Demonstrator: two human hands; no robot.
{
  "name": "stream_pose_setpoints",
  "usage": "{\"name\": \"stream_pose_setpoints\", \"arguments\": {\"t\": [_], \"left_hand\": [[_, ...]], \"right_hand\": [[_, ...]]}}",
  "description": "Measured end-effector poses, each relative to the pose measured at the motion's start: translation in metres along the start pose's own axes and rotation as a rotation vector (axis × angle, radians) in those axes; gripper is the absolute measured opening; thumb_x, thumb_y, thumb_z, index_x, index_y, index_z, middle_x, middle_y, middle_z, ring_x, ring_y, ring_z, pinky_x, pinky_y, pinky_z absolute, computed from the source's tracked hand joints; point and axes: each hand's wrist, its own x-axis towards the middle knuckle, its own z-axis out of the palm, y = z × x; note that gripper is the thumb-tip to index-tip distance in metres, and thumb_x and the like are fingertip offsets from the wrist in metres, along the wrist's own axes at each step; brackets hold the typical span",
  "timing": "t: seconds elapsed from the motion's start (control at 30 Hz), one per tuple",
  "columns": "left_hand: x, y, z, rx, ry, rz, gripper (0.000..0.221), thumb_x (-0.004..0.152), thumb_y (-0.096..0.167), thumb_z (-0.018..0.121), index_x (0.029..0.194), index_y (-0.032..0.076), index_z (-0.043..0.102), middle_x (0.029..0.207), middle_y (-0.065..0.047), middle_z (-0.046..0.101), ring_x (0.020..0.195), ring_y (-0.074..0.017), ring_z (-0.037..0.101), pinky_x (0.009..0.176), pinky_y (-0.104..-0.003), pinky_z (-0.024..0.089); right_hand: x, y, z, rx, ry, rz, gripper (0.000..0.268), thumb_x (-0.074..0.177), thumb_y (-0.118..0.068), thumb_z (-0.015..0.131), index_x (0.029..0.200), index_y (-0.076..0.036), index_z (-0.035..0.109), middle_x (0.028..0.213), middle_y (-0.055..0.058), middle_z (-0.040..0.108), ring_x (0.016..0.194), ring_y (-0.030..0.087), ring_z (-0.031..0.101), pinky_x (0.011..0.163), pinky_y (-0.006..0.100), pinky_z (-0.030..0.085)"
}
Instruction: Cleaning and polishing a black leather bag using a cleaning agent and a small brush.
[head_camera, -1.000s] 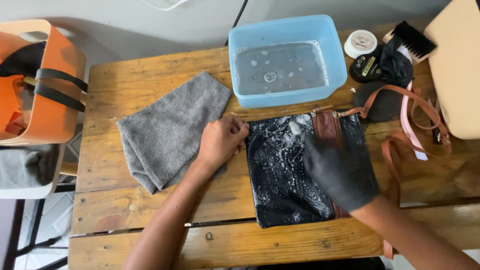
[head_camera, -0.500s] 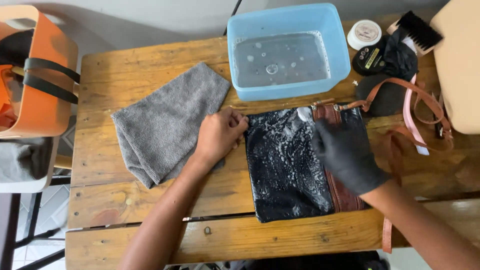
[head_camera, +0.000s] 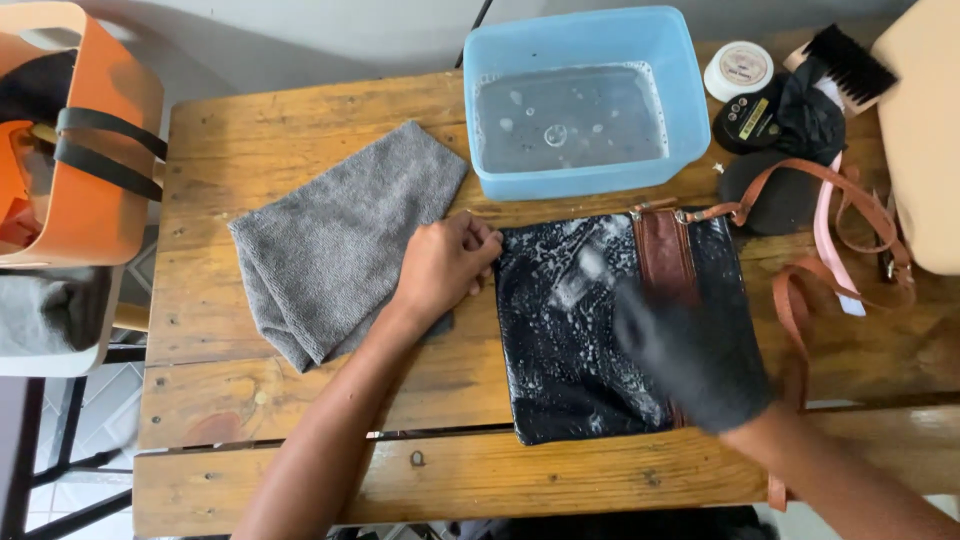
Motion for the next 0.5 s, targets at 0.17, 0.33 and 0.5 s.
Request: {"name": "stream_pose_setpoints", "arguments": {"t": [0.17,0.33,0.5], "left_hand": [[0.003,0.004,-0.004,0.004,0.01,0.002,0.022,0.095,0.023,0.069,0.076,0.018,0.06,0.054,0.008,0.07,0.039,-0.0044,0.063,0.06,-0.02,0.053],[0.004,-0.004,0.0,0.013,0.017,0.038,0.022,0.095,0.023,0.07,0.076,0.018,0.06,0.054,0.009,0.069,0.039,-0.0035,0.063,0.06,-0.02,0.052],[0.002,-0.002,-0.001,0.004,0.009,0.038,0.024,0.095,0.022,0.07,0.075,0.018,0.059,0.053,0.008,0.07,0.039,-0.004,0.063,0.057,-0.02,0.052]], "right_hand": [[0.026,-0.038,-0.066,0.133,-0.289,0.036,0.068,0.098,-0.007,0.057,0.161,-0.017,0.032,0.058,0.0,0.061,0.042,0.013,0.054,0.035,0.025,0.048],[0.026,0.018,-0.017,0.148,-0.103,0.035,0.018,0.096,0.0,0.059,0.083,-0.011,0.056,0.061,0.003,0.059,0.052,0.019,0.056,0.054,0.039,0.046],[0.0,-0.011,-0.025,0.103,-0.252,0.001,0.009,0.098,-0.019,0.059,0.107,-0.019,0.063,0.058,-0.002,0.06,0.043,0.016,0.053,0.039,0.035,0.041]]}}
